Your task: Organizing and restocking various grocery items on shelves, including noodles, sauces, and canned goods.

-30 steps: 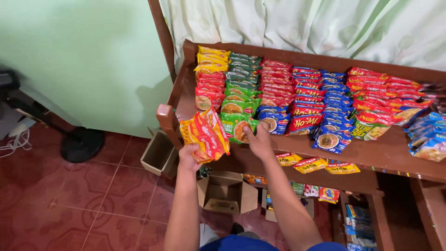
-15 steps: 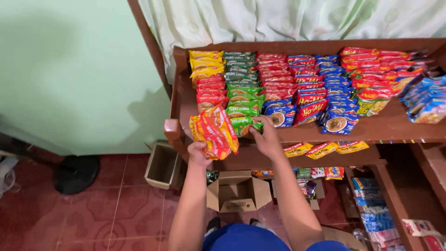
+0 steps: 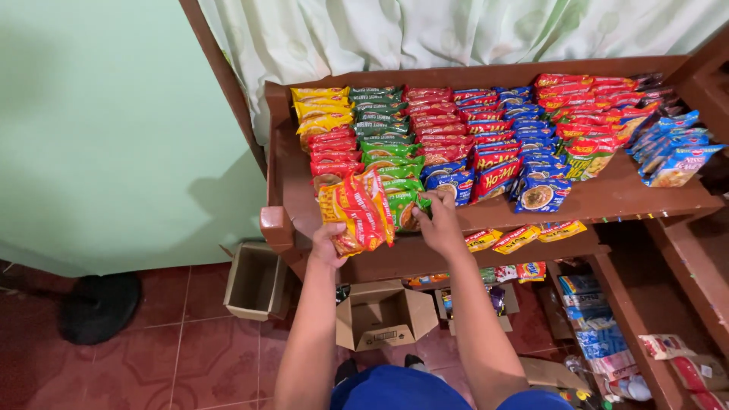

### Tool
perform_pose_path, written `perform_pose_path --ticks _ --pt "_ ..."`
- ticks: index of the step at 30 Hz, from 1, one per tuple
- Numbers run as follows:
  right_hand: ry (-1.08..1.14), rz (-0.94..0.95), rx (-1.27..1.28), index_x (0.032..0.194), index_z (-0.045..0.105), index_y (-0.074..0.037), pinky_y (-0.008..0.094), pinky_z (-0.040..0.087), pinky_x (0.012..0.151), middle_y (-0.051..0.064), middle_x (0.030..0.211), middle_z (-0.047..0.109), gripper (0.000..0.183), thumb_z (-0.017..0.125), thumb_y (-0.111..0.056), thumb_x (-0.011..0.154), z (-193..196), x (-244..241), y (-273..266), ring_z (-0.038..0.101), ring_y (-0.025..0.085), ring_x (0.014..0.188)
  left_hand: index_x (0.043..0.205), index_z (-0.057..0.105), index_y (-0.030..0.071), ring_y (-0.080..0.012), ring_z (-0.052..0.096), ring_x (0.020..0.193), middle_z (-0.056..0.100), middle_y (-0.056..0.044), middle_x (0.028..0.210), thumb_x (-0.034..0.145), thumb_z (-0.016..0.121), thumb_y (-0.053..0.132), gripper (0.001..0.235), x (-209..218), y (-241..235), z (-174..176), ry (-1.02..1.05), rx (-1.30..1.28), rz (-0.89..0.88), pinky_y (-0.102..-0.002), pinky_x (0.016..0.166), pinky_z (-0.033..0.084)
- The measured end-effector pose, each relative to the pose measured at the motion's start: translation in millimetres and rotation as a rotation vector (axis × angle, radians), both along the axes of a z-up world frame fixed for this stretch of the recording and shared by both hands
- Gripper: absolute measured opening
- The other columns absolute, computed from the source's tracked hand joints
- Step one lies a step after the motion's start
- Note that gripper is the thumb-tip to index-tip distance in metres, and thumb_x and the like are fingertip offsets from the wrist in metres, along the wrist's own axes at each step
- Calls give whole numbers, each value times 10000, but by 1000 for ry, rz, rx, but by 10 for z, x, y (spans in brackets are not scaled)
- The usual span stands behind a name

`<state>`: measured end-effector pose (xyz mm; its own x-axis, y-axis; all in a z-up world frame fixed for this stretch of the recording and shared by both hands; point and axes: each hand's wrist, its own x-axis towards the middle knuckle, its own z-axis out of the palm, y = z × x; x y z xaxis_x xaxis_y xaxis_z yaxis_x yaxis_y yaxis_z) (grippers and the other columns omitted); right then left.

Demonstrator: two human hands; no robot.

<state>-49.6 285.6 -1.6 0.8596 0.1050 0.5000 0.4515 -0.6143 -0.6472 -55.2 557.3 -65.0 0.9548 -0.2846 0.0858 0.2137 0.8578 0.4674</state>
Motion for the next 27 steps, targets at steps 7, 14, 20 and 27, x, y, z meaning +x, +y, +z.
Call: perform_pose_path --ticks 7,14,20,27 --pt "303 -43 325 1275 613 -45 378 496 965 151 1229 624 353 718 -198 976 53 -178 -277 612 257 1117 1436 506 -19 -330 664 1179 664 -169 1297 756 692 144 723 -150 207 -29 -85 -6 104 -482 1052 528" --pt "286 281 1393 1288 584 -113 403 584 968 48 1210 681 321 682 -140 984 465 -323 -240 674 208 1100 1539 390 54 -384 563 1353 547 -195 1456 674 749 212 949 -683 -30 900 -205 -205 46 -599 1111 458" --pt "376 383 1485 1347 528 -151 373 576 888 65 1275 655 426 718 -111 967 249 -318 335 672 224 1112 1586 334 97 -396 496 1428 468 -212 1551 640 785 262 1060 -736 -322 986 -298 -311 -21 -692 1155 394" --pt "518 202 1285 1381 496 -117 372 589 906 103 1313 642 528 698 -65 897 111 -467 828 664 221 1127 1491 463 -23 -373 617 1267 620 -181 1385 683 710 166 866 -354 -367 -26 -139 -185 143 -527 1136 477"
